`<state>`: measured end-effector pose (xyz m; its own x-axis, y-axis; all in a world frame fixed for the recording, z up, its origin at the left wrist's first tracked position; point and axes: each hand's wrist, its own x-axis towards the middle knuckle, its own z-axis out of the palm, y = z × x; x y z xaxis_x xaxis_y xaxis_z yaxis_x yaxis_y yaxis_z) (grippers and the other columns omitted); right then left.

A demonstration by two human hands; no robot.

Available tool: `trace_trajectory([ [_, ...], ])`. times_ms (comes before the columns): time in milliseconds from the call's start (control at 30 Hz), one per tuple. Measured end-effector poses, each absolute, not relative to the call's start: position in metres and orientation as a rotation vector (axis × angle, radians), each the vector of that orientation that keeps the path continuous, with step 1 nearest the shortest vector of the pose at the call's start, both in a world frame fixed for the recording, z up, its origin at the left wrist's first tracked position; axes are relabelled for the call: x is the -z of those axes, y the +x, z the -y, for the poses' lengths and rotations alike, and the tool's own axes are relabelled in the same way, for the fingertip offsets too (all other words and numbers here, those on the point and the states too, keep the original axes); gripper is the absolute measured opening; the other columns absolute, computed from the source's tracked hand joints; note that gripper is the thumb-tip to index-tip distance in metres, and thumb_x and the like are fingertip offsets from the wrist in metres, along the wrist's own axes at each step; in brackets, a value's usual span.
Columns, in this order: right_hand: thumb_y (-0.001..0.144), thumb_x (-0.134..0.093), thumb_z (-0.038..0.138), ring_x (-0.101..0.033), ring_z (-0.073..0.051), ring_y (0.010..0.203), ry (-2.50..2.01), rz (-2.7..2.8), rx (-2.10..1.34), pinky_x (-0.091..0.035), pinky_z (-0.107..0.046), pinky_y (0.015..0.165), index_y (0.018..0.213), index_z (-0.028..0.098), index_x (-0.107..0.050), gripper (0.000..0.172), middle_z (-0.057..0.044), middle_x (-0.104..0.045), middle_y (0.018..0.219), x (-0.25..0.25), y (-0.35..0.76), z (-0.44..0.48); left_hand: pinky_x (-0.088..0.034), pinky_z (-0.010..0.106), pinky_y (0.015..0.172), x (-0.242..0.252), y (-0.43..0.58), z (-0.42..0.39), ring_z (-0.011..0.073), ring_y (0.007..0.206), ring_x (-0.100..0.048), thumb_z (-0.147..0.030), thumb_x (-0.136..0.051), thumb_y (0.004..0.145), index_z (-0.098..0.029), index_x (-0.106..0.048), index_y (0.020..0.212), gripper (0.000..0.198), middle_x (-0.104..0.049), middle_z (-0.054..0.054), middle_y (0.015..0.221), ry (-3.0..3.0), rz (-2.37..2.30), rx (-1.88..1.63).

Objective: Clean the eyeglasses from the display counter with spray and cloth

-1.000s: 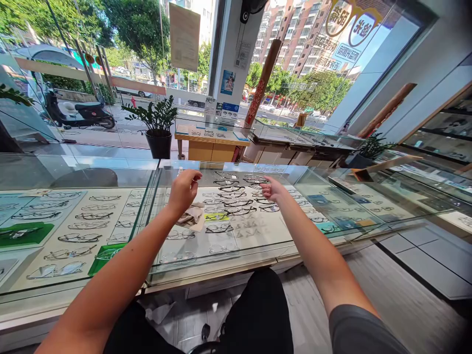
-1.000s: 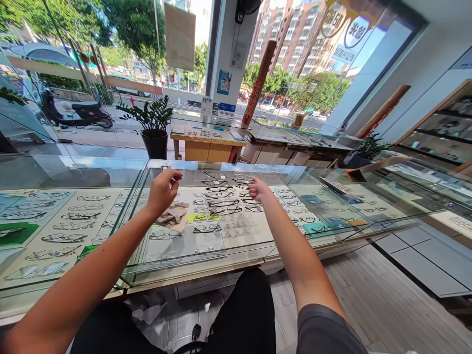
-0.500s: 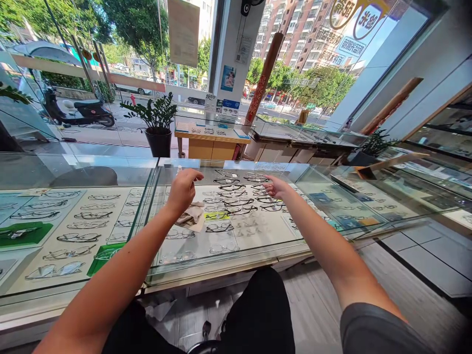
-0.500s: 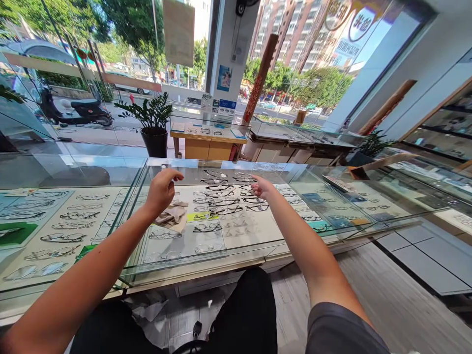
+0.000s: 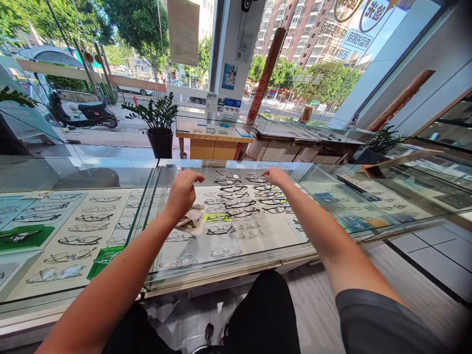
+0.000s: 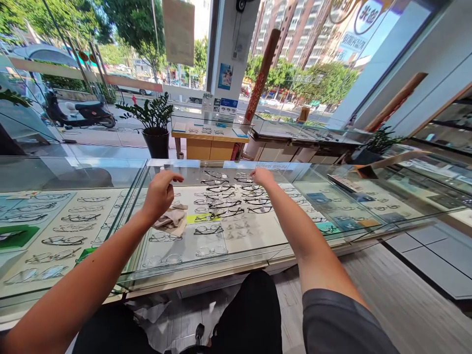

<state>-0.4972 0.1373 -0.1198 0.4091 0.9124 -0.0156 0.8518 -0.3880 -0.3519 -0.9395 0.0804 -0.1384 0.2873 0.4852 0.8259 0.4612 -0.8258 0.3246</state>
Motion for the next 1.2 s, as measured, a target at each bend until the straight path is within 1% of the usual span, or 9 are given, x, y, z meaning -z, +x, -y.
trace_trajectory([
  [67,0.088,-0.074,0.01,-0.073,-0.029,0.111,-2.418,1.606,-0.236,-0.054,-0.035,0.098,0.094,0.022,-0.087,0.018,-0.011,-0.08,0.086,0.124,-0.499,-0.148,-0.053,0.04,0.093,0.137,-0.939,-0.078,0.025,0.097,-0.071,0.01,-0.044,0.078,-0.021,-0.073,0.102,0.049,-0.081,0.005,0.1,2.518,-0.934,-1.6],
  [233,0.084,-0.08,0.01,-0.075,-0.032,0.11,-2.486,1.725,-0.158,-0.059,-0.04,0.097,0.081,0.022,-0.082,0.012,-0.013,-0.076,0.08,0.133,-0.503,-0.166,-0.053,0.041,0.094,0.135,-0.939,-0.074,0.0263,0.1,-0.071,0.01,-0.045,0.078,-0.022,-0.073,0.102,0.049,-0.081,0.005,0.101,2.511,-0.979,-1.553],
  [500,0.087,-0.084,0.014,-0.076,-0.034,0.113,-2.475,1.745,-0.096,-0.06,-0.046,0.1,0.077,0.019,-0.077,0.013,-0.018,-0.079,0.099,0.137,-0.505,-0.166,-0.054,0.04,0.092,0.135,-0.936,-0.072,0.026,0.103,-0.073,0.01,-0.044,0.08,-0.021,-0.073,0.104,0.049,-0.082,0.005,0.103,2.521,-0.933,-1.535],
  [567,0.089,-0.084,0.016,-0.075,-0.033,0.114,-2.47,1.752,-0.097,-0.06,-0.048,0.103,0.081,0.018,-0.077,0.01,-0.017,-0.08,0.104,0.138,-0.506,-0.164,-0.055,0.04,0.093,0.135,-0.935,-0.072,0.0259,0.103,-0.073,0.009,-0.044,0.08,-0.021,-0.073,0.104,0.049,-0.081,0.006,0.104,2.518,-0.935,-1.531],
  [633,0.093,-0.084,0.022,-0.074,-0.03,0.114,-2.474,1.766,-0.106,-0.059,-0.05,0.106,0.09,0.018,-0.078,0.008,-0.014,-0.08,0.11,0.138,-0.505,-0.161,-0.056,0.04,0.093,0.135,-0.935,-0.071,0.0259,0.103,-0.073,0.009,-0.045,0.08,-0.021,-0.073,0.105,0.049,-0.081,0.006,0.105,2.518,-0.94,-1.531],
  [733,0.103,-0.079,0.034,-0.074,-0.026,0.116,-2.481,1.782,-0.112,-0.059,-0.051,0.109,0.105,0.018,-0.078,0.017,-0.01,-0.079,0.12,0.138,-0.502,-0.158,-0.056,0.039,0.092,0.135,-0.935,-0.072,0.0258,0.102,-0.074,0.009,-0.045,0.079,-0.021,-0.073,0.104,0.049,-0.081,0.006,0.104,2.519,-0.941,-1.546],
  [833,0.107,-0.074,0.04,-0.073,-0.025,0.12,-2.478,1.807,-0.099,-0.06,-0.05,0.11,0.115,0.019,-0.077,0.023,-0.01,-0.077,0.129,0.139,-0.497,-0.154,-0.056,0.039,0.09,0.136,-0.935,-0.073,0.0258,0.102,-0.074,0.009,-0.045,0.08,-0.021,-0.073,0.105,0.048,-0.081,0.006,0.105,2.523,-0.932,-1.546],
  [1000,0.108,-0.074,0.042,-0.073,-0.025,0.121,-2.469,1.875,-0.079,-0.061,-0.05,0.11,0.121,0.019,-0.076,0.027,-0.01,-0.077,0.132,0.143,-0.49,-0.149,-0.056,0.04,0.091,0.138,-0.935,-0.074,0.0263,0.103,-0.074,0.01,-0.045,0.078,-0.021,-0.073,0.105,0.05,-0.081,0.006,0.105,2.522,-0.927,-1.523],
  [1200,0.108,-0.074,0.039,-0.072,-0.026,0.126,-2.506,1.926,-0.06,-0.059,-0.052,0.114,0.12,0.019,-0.078,0.024,-0.01,-0.077,0.135,0.144,-0.493,-0.151,-0.056,0.04,0.093,0.138,-0.935,-0.076,0.0259,0.104,-0.075,0.01,-0.046,0.077,-0.022,-0.074,0.106,0.051,-0.082,0.006,0.107,2.533,-0.915,-1.489],
])
